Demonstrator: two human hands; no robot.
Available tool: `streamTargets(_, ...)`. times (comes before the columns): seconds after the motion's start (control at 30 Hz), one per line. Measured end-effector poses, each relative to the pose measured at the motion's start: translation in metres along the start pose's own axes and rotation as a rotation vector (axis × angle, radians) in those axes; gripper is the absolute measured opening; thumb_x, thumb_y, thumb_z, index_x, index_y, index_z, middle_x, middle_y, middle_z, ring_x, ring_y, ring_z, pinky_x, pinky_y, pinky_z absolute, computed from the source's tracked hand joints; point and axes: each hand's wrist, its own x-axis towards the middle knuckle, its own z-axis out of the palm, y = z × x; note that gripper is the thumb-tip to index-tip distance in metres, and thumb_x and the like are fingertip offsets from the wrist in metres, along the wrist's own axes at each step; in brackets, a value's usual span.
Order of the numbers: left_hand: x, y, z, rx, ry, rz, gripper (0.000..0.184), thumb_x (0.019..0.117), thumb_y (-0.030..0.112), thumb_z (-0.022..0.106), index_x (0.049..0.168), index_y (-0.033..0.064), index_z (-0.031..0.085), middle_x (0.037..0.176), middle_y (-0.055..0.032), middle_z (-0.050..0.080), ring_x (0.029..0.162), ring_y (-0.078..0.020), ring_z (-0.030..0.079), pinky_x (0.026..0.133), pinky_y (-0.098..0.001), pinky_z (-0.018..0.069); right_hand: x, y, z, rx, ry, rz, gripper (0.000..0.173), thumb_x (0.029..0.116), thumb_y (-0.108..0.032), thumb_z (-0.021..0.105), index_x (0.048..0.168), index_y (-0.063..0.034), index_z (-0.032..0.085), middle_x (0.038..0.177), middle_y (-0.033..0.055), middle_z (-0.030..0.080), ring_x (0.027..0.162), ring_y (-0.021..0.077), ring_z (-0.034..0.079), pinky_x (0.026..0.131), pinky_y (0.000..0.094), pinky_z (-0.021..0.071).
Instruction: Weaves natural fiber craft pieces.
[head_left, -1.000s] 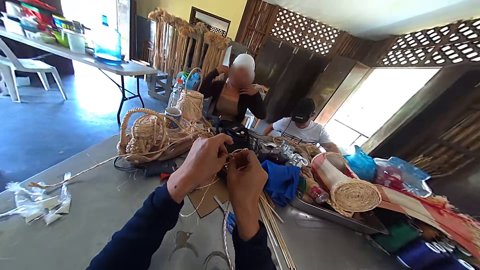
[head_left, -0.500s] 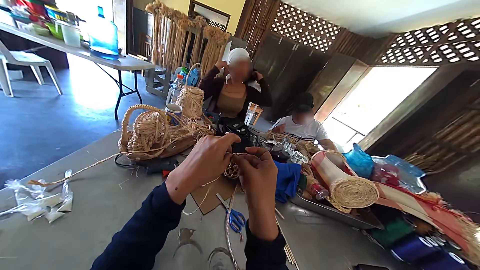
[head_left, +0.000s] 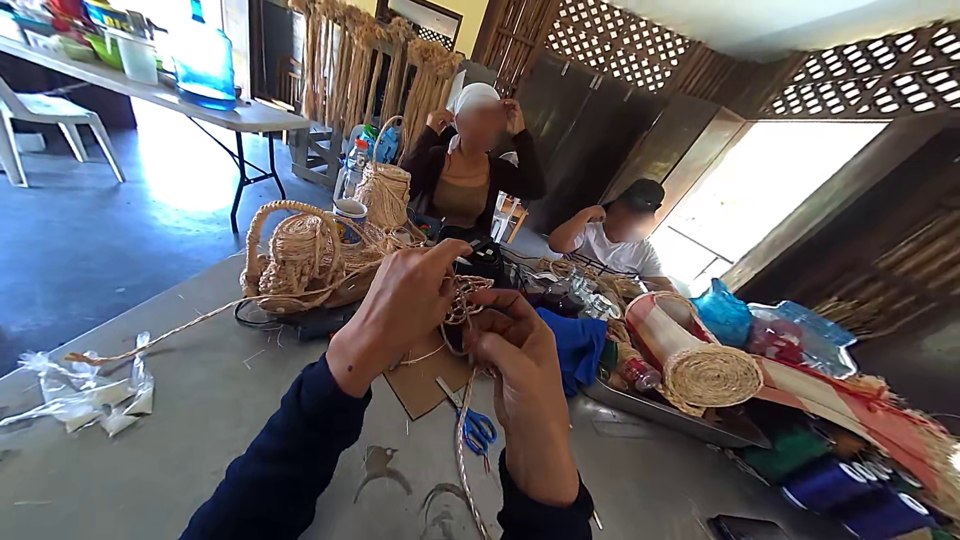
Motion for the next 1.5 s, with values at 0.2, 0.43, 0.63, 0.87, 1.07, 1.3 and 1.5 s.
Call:
streamTargets(0.2,0.002,-0.013,0.007,0.083,-0.085,-0.071,0.032,0.0879,-0.005,0.066,0.118,0.0032,0.072,0.078,-0.0104,0.069,0.066,-0.0253,0.066,0.064,-0.0469,0.0562,-0.001,-0.006,-0.007,0.114,-0.045,-0.032,0.023,0.0842,0.009,0.052,0.104,0.0015,0.061,0.074,0.0021,0.066,0.063,0.0107,0.068,0.064,0.0273,0.062)
streamTargets(0.43,0.002,-0.015,0.018,0.035,-0.298,-0.059,0.025,0.0884,-0.003,0.066,0.111,0.0023,0.073,0.08,-0.0133,0.071,0.071,-0.0297,0.069,0.069,-0.052,0.0563,-0.001,-0.017,-0.026,-0.121,0.061,-0.279,0.013,0.0897,0.01,0.059,0.092,-0.0009,0.066,0.076,0.0001,0.068,0.052,-0.0018,0.052,0.047,0.0124,0.0437)
streamTargets(0.63,-0.001,0.024,0.031,-0.314,-0.654,0.001,0.031,0.0878,-0.003,0.064,0.118,-0.0003,0.068,0.084,-0.0108,0.07,0.075,-0.0203,0.066,0.072,-0.0392,0.055,-0.01,-0.036,-0.051,-0.16,0.079,-0.422,0.012,0.0893,0.006,0.067,0.094,-0.004,0.069,0.084,0.0001,0.074,0.057,-0.0021,0.058,0.051,0.0122,0.048)
streamTargets(0.87,-0.007,0.046,0.029,-0.524,-0.782,0.191,0.032,0.083,-0.006,0.067,0.115,-0.0017,0.07,0.077,-0.0074,0.069,0.064,-0.0096,0.062,0.06,-0.0239,0.0511,-0.023,-0.055,-0.076,-0.021,0.062,-0.467,0.01,0.096,0.0,0.065,0.102,-0.0049,0.071,0.087,0.0042,0.076,0.06,0.0003,0.064,0.05,0.0119,0.0487)
streamTargets(1.07,-0.01,0.051,0.026,-0.592,-0.857,0.256,0.016,0.0824,-0.008,0.068,0.096,-0.0019,0.074,0.078,-0.0089,0.07,0.065,-0.0084,0.062,0.06,-0.0218,0.0501,-0.025,-0.059,-0.082,0.002,0.049,-0.438,0.016,0.0973,0.002,0.059,0.108,-0.0016,0.071,0.104,0.0101,0.076,0.05,-0.0021,0.052,0.042,0.0118,0.0395)
streamTargets(1.3,-0.008,0.036,0.035,-0.592,-1.017,0.276,0.007,0.0827,-0.006,0.072,0.085,-0.0008,0.076,0.078,-0.0097,0.071,0.067,-0.0106,0.063,0.062,-0.0265,0.0505,-0.007,-0.046,-0.087,-0.122,0.313,-0.466,0.025,0.1,0.003,0.049,0.101,-0.0014,0.073,0.091,0.0024,0.076,0.047,-0.0021,0.049,0.041,0.0122,0.0389)
streamTargets(1.5,-0.002,0.027,0.027,-0.585,-1.091,0.162,0.015,0.0827,-0.009,0.071,0.095,-0.002,0.075,0.079,-0.0078,0.07,0.065,-0.0075,0.061,0.06,-0.0239,0.0497,0.019,-0.017,-0.087,-0.135,0.422,-0.45,0.023,0.0975,0.005,0.051,0.101,-0.0008,0.073,0.09,0.0014,0.076,0.047,-0.0031,0.047,0.042,0.0129,0.0366)
